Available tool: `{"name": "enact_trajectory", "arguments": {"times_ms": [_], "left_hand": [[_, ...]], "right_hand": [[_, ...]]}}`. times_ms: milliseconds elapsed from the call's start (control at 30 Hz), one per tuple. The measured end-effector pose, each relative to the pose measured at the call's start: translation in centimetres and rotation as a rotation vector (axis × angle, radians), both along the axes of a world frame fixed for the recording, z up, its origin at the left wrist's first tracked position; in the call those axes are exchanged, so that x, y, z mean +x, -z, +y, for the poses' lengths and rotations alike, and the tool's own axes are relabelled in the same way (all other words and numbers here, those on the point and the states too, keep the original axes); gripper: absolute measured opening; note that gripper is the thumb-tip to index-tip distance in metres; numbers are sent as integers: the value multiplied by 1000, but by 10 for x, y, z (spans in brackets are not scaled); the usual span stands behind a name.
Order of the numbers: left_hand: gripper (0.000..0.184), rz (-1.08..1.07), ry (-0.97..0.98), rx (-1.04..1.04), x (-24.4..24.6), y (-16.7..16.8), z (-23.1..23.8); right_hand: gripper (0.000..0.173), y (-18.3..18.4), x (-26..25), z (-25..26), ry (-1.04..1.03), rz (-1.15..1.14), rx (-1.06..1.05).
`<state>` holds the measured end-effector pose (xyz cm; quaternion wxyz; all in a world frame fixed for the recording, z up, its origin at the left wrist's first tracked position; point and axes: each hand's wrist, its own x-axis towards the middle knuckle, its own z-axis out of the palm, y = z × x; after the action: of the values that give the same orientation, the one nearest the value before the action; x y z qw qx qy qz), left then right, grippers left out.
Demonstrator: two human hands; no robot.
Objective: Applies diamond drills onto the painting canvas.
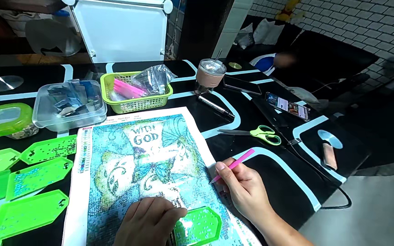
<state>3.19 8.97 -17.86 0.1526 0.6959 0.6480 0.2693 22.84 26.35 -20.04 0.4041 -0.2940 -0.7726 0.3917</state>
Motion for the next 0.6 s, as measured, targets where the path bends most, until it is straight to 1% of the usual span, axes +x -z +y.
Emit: {"name": "enact_trajectory", "arguments": {"times_ms": [167,433,500,600], "left_hand": [[46,-3,1,-5,0,0,0],[48,-7,-8,16,0,1,0],[48,2,-10,19,0,1,0],[48,-1,-11,7,1,0,1]], "right_hand": [[28,3,1,1,-24,-20,68],[29,4,1,1,-28,-48,118],[28,0,2,2,-24,-66,56],[25,-10,3,6,16,-26,-203]]}}
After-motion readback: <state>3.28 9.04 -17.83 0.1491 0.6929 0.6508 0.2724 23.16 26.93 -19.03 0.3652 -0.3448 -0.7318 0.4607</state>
